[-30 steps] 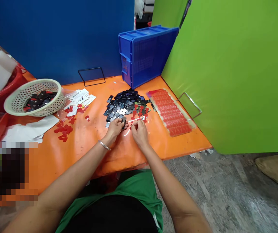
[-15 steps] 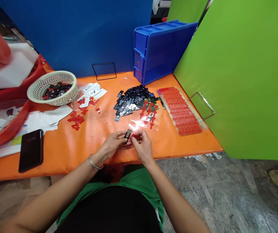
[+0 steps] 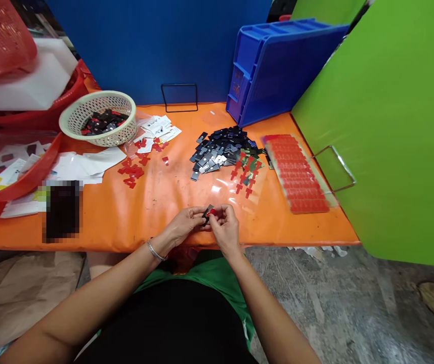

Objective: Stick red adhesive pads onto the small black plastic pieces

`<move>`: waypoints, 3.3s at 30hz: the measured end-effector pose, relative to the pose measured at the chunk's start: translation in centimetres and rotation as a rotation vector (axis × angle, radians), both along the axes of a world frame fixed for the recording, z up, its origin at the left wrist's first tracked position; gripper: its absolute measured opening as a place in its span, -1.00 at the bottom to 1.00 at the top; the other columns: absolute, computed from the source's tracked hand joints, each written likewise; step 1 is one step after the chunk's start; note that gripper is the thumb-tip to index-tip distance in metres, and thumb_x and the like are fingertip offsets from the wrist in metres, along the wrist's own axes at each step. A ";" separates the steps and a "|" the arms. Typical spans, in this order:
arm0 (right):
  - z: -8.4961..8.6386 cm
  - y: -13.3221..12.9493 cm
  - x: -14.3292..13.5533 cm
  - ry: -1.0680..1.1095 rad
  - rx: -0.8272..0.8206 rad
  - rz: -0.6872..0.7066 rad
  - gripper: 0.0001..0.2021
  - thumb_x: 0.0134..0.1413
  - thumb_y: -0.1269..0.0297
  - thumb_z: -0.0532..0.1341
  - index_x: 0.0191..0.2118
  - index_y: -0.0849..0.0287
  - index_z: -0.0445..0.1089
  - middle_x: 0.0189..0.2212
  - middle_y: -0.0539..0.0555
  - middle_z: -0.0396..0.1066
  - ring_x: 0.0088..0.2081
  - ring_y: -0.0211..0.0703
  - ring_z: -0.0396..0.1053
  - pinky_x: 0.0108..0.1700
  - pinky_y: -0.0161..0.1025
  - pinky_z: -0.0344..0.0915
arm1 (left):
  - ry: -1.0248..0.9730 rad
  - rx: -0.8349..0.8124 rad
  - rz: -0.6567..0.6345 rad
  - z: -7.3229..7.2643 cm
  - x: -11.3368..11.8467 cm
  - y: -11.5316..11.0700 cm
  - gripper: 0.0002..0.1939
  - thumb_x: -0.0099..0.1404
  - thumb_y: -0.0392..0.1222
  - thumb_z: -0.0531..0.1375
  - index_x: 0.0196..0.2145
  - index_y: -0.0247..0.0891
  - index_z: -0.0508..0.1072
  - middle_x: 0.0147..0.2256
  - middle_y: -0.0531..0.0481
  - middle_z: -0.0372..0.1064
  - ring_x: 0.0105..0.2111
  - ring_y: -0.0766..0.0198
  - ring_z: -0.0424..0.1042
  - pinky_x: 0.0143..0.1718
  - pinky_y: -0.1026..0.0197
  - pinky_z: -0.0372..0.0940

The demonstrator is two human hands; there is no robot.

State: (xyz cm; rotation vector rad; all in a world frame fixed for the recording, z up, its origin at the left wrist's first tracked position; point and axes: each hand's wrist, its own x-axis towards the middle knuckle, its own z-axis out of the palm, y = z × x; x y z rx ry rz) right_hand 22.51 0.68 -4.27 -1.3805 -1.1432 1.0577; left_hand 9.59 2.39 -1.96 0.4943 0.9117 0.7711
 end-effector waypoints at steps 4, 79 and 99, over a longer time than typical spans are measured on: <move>0.2 0.0 -0.1 -0.004 -0.008 0.008 -0.81 -0.05 0.23 0.25 -0.34 0.11 0.22 -0.45 -0.03 0.32 -0.51 -0.29 0.29 -0.54 -0.34 0.31 | -0.002 0.006 -0.004 0.0 0.0 0.0 -0.74 0.04 -0.55 0.12 -0.29 -0.43 0.45 -0.36 -0.10 0.48 -0.47 0.39 0.45 -0.23 0.25 0.38; 1.1 1.1 -0.1 0.028 -0.094 -0.098 -0.55 -0.15 0.15 0.31 -0.14 0.11 0.15 -0.40 -0.05 0.32 -0.61 -0.35 0.26 -0.55 -0.34 0.30 | 0.074 0.109 0.081 -0.5 1.0 -1.0 -0.74 0.11 -0.25 0.27 -0.23 -0.43 0.47 -0.44 -0.07 0.48 -0.48 0.29 0.48 -0.29 0.23 0.39; 1.2 1.9 0.8 0.221 -0.333 0.000 -0.56 -0.20 -0.13 0.29 -0.45 0.24 0.42 -0.68 -0.02 0.32 -0.78 -0.45 0.00 -0.78 -0.45 -0.11 | 0.291 0.362 0.727 7.6 -13.8 11.8 -0.94 0.17 -0.44 0.12 -0.41 -0.36 0.35 -0.42 -0.02 0.37 -0.41 0.42 0.39 -0.26 0.31 0.32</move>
